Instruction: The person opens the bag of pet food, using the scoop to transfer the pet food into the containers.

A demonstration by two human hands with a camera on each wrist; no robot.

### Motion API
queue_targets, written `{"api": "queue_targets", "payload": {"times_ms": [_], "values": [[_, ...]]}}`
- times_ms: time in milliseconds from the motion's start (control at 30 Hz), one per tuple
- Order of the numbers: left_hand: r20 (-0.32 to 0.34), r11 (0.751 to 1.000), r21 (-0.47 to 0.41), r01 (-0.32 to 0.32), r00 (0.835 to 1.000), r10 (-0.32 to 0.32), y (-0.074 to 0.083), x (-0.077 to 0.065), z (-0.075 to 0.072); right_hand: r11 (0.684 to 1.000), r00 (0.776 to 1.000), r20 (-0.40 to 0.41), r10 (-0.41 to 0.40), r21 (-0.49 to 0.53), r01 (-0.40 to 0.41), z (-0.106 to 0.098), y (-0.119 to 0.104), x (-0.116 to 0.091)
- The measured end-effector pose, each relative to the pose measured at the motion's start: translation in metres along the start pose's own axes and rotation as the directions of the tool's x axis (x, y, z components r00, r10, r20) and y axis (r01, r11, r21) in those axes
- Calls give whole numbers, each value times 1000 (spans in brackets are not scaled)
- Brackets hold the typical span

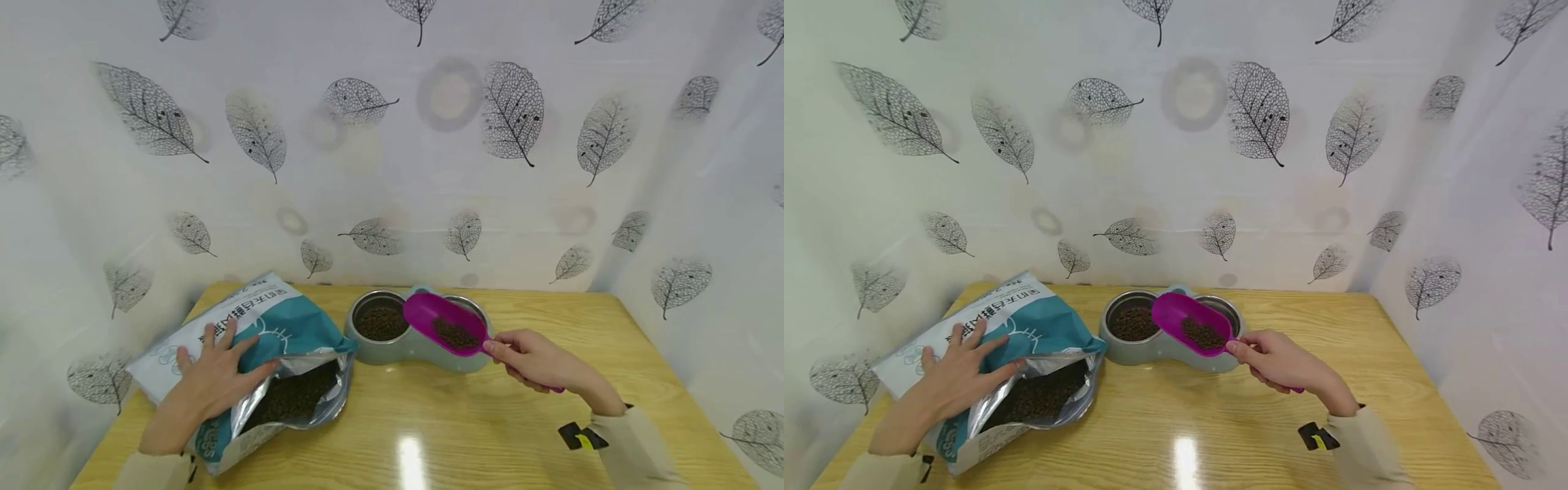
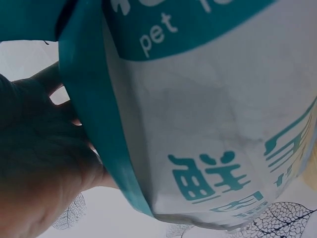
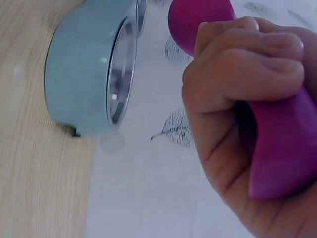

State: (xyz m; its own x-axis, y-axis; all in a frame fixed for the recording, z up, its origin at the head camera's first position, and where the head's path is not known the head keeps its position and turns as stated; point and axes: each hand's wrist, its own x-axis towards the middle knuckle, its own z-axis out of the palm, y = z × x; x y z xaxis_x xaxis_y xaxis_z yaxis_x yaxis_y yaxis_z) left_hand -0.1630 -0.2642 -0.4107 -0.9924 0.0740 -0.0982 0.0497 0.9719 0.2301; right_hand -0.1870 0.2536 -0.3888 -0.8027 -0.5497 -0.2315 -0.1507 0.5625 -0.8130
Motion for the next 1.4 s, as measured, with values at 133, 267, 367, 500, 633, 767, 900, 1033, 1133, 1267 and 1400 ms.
{"api": "queue_targets", "payload": {"times_ms": [133,267,367,500,633,767,900,1033,1133,1267,1400], "values": [[0,1000,-5,3,1000,-3,-1,0,0,997,997,-76,32,-69,-37,-9,10,-5],[-5,1000,-3,1,1000,-1,-3,0,0,978,984,-168,56,-187,-88,-15,13,-7],[-9,1000,4,0,1000,0,-3,1,-1,961,974,-219,64,-250,-120,-17,12,-8],[-16,1000,12,-4,1000,5,-2,2,-3,934,958,-284,38,-330,-135,-15,12,-8],[-15,1000,18,-7,1000,7,-1,2,-2,885,937,-346,-39,-448,-129,-7,15,-7],[-8,1000,12,-5,1000,5,-1,0,-1,850,919,-387,-78,-507,-142,-2,18,-6],[-9,1000,10,-2,1000,2,-2,0,0,830,902,-425,-72,-528,-183,0,17,-5],[-11,1000,7,-1,1000,1,-3,-1,0,814,894,-443,-66,-543,-209,2,15,-5],[-12,1000,6,1,1000,-1,-3,-1,1,796,886,-457,-73,-562,-225,4,14,-5],[-12,1000,10,7,1000,-7,-2,-1,1,776,873,-478,-100,-586,-232,5,14,-4],[-15,1000,7,9,1000,-9,-1,-2,1,767,860,-497,-116,-595,-241,7,14,-3]]}}
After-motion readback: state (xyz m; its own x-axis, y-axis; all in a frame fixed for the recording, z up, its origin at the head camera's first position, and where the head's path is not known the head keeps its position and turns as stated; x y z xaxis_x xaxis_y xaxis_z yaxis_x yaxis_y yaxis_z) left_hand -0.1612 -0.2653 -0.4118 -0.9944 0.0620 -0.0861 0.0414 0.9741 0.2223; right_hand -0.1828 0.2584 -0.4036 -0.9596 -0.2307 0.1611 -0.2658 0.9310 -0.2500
